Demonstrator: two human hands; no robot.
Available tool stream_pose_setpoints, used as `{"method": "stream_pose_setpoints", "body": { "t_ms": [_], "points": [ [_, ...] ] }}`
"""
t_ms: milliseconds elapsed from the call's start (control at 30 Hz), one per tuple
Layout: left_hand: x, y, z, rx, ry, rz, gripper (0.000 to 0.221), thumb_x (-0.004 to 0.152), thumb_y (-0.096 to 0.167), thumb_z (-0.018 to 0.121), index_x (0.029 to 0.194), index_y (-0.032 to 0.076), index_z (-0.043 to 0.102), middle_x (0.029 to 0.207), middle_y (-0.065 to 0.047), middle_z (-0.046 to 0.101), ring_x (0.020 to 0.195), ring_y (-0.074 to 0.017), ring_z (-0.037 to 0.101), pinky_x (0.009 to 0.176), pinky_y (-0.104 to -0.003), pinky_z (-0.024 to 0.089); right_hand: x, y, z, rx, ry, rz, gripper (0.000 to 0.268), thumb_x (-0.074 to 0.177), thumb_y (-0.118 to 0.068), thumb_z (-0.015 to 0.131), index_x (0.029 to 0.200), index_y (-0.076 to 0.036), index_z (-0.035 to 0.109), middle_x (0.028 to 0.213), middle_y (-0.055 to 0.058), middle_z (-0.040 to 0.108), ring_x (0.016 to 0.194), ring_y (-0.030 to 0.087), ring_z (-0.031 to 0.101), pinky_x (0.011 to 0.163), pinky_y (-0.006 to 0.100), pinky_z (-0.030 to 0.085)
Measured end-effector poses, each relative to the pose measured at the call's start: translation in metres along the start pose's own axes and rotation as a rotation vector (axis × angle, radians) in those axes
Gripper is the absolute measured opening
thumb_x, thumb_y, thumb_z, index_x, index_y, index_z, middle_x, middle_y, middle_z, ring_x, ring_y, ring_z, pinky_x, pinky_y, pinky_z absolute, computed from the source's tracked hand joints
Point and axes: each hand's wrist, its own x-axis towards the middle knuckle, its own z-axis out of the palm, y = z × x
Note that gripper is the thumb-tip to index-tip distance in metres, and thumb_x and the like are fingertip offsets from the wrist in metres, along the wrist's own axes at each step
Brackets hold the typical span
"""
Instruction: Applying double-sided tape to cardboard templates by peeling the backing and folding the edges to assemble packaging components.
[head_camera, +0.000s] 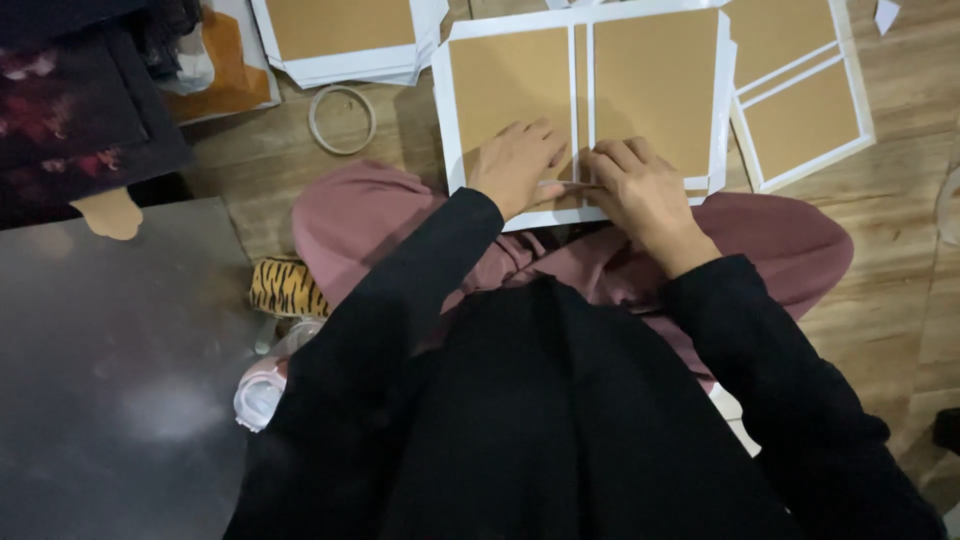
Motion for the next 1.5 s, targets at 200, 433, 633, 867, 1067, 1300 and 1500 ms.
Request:
{"method": "stream_pose_setpoints", "body": {
  "t_ms": [200,433,633,867,1067,1300,1500],
  "points": [
    [0.001,-0.001,-0.004,0.038,0.059,0.032,0.038,0.069,0.047,0.069,0.079,0.020,0.045,0.077,0.003,0.044,0.075,-0.0191,0.052,0.061,-0.033,0.047,-0.007,0.009,0.000,0.089,0.068,0.014,0.041,0.071,-0.030,0.074,0.106,-0.015,0.059,0.100,0.000,0.052,0.095,0.018,0.053,0.066,0.027,0.051],
    [0.008,0.003,0.003,0.133,0.105,0.030,0.043,0.073,0.058,0.059,0.082,0.019,0.046,0.077,0.000,0.047,0.074,-0.0206,0.056,0.059,-0.032,0.050,-0.006,0.020,0.001,0.196,0.089,-0.003,0.031,0.073,-0.018,0.074,0.101,-0.013,0.061,0.096,0.001,0.053,0.090,0.020,0.056,0.070,0.028,0.050],
    [0.022,0.003,0.029,0.178,0.137,-0.017,0.051,0.070,0.063,0.059,0.091,0.018,0.052,0.075,-0.002,0.052,0.071,-0.0222,0.059,0.056,-0.034,0.051,-0.003,0.024,-0.001,0.236,0.034,0.013,0.028,0.071,-0.018,0.076,0.095,-0.014,0.061,0.096,0.000,0.054,0.089,0.021,0.057,0.069,0.030,0.050],
    [0.022,0.009,0.019,0.215,0.145,-0.007,0.053,0.069,0.065,0.059,0.084,0.015,0.054,0.070,-0.003,0.053,0.065,-0.0213,0.059,0.052,-0.032,0.051,-0.022,0.045,-0.007,0.014,0.046,-0.031,0.032,0.072,-0.026,0.074,0.098,-0.018,0.058,0.098,-0.002,0.055,0.087,0.018,0.057,0.068,0.026,0.050],
    [0.030,0.008,0.029,0.252,0.170,0.029,0.057,0.068,0.069,0.058,0.077,0.013,0.055,0.064,-0.004,0.052,0.062,-0.0222,0.059,0.050,-0.033,0.051,-0.018,0.040,-0.016,0.007,0.083,-0.033,0.019,0.075,-0.024,0.074,0.086,-0.015,0.061,0.094,-0.002,0.056,0.084,0.016,0.058,0.067,0.023,0.050],
    [0.048,0.016,0.049,0.198,0.149,-0.021,0.072,0.053,0.077,0.062,0.082,0.012,0.058,0.071,-0.005,0.054,0.071,-0.0243,0.060,0.057,-0.036,0.054,-0.018,0.045,-0.014,0.026,0.045,0.011,0.013,0.078,-0.021,0.071,0.083,-0.018,0.060,0.094,-0.005,0.056,0.084,0.015,0.058,0.066,0.023,0.050],
    [0.045,0.021,0.033,0.133,0.052,-0.049,0.069,0.057,0.073,0.064,0.090,0.013,0.061,0.077,-0.004,0.055,0.078,-0.0240,0.060,0.064,-0.036,0.054,-0.019,0.067,-0.006,0.109,-0.164,0.087,0.033,0.068,-0.028,0.074,0.095,-0.021,0.055,0.090,-0.004,0.054,0.086,0.020,0.058,0.068,0.034,0.052]
  ]
}}
